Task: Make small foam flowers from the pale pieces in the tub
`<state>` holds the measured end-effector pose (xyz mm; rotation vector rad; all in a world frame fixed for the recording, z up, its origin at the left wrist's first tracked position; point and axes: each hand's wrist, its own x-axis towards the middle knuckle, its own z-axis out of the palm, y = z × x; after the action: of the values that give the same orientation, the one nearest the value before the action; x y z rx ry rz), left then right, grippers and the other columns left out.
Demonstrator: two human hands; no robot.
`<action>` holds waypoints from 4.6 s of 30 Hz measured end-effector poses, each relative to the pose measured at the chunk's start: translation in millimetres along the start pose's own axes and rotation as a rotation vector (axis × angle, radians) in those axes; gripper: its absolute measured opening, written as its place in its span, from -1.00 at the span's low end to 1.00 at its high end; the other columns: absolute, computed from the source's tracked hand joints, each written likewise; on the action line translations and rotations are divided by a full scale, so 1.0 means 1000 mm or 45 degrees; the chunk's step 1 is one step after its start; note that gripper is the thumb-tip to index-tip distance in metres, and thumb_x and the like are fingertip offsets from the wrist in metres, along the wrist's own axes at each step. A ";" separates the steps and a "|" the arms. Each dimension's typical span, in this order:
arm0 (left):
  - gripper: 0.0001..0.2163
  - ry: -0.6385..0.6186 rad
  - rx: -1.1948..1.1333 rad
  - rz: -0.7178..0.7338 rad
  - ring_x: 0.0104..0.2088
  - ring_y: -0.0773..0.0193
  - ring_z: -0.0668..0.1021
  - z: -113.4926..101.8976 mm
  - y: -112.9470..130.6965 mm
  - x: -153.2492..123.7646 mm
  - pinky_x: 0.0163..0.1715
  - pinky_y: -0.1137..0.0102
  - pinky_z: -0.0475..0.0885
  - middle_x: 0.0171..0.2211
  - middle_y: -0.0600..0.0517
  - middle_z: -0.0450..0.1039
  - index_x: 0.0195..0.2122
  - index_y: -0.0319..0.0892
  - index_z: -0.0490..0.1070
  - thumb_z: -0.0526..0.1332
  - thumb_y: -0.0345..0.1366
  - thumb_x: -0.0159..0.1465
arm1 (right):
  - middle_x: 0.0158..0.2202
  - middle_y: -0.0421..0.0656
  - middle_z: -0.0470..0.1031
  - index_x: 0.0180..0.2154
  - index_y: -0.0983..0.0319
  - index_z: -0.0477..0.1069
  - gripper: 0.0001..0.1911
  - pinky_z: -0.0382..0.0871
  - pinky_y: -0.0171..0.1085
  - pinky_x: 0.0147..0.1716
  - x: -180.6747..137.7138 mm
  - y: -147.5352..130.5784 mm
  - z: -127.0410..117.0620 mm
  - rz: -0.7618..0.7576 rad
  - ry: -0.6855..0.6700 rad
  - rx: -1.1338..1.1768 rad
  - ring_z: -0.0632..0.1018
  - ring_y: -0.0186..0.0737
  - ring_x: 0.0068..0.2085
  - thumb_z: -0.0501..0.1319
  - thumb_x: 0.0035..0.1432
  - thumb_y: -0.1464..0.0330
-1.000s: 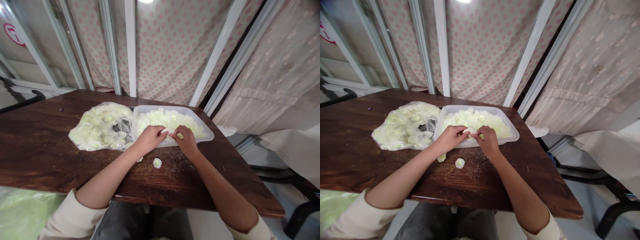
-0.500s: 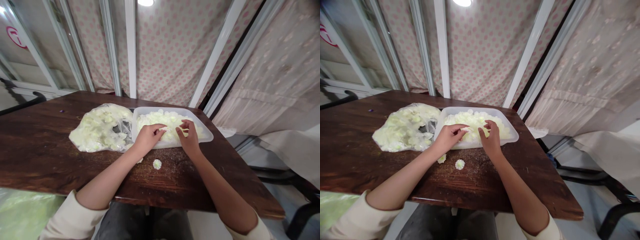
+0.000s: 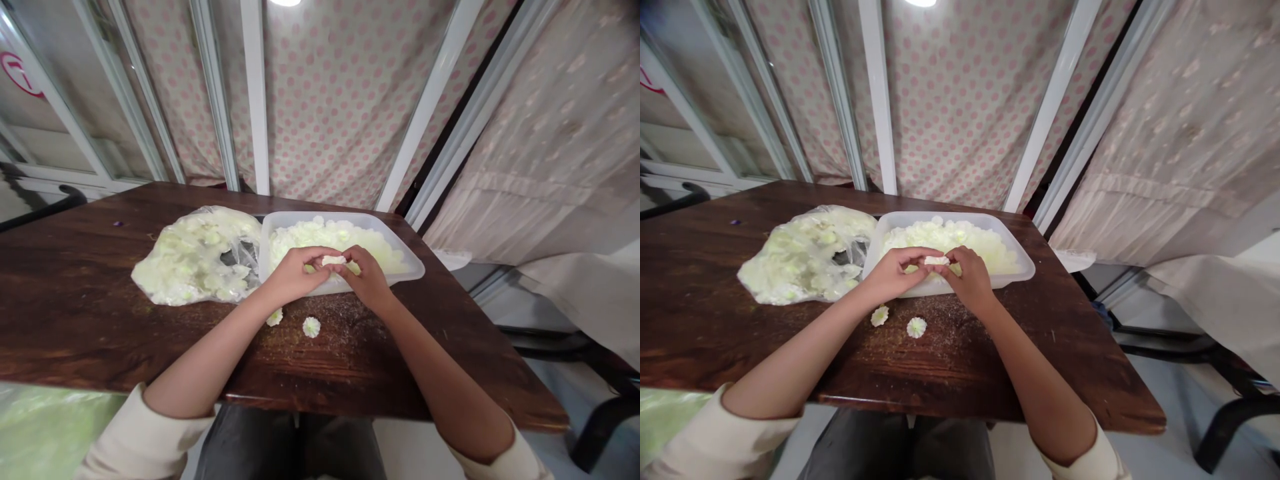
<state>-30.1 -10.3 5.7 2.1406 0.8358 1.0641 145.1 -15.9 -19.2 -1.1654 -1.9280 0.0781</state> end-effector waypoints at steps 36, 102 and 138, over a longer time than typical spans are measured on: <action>-0.75 -0.196 0.060 -0.041 -0.45 0.36 0.33 -0.002 0.004 -0.002 -0.42 0.45 0.20 -0.50 0.11 0.25 -0.45 -0.19 0.27 -0.05 -0.18 0.26 | -0.48 -0.21 0.31 -0.35 0.21 0.23 -0.75 0.16 -0.34 -0.45 -0.010 -0.013 -0.002 0.115 -0.163 0.318 0.34 -0.31 -0.44 -0.04 0.21 0.18; -0.80 0.252 0.049 -0.109 -0.53 0.41 0.26 0.000 -0.008 0.002 -0.50 0.48 0.16 -0.58 0.12 0.22 -0.46 -0.21 0.32 0.03 -0.24 0.22 | -0.58 -0.23 0.29 -0.55 0.22 0.19 -0.71 0.16 -0.34 -0.48 -0.009 -0.010 -0.001 0.186 -0.102 0.177 0.33 -0.32 -0.50 0.12 0.08 0.19; -0.82 0.297 0.136 -0.312 -0.62 0.41 0.24 0.001 -0.013 0.004 -0.56 0.46 0.13 -0.65 0.15 0.20 -0.22 -0.21 0.33 0.04 -0.28 0.21 | -0.59 -0.24 0.32 -0.53 0.20 0.10 -0.66 0.16 -0.35 -0.48 -0.011 -0.011 0.000 0.242 -0.147 0.207 0.40 -0.31 -0.49 -0.06 0.21 0.16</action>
<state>-31.4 0.3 -2.6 1.9584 1.2543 1.1757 140.0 -30.7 -21.2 -1.2541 -1.8662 0.4047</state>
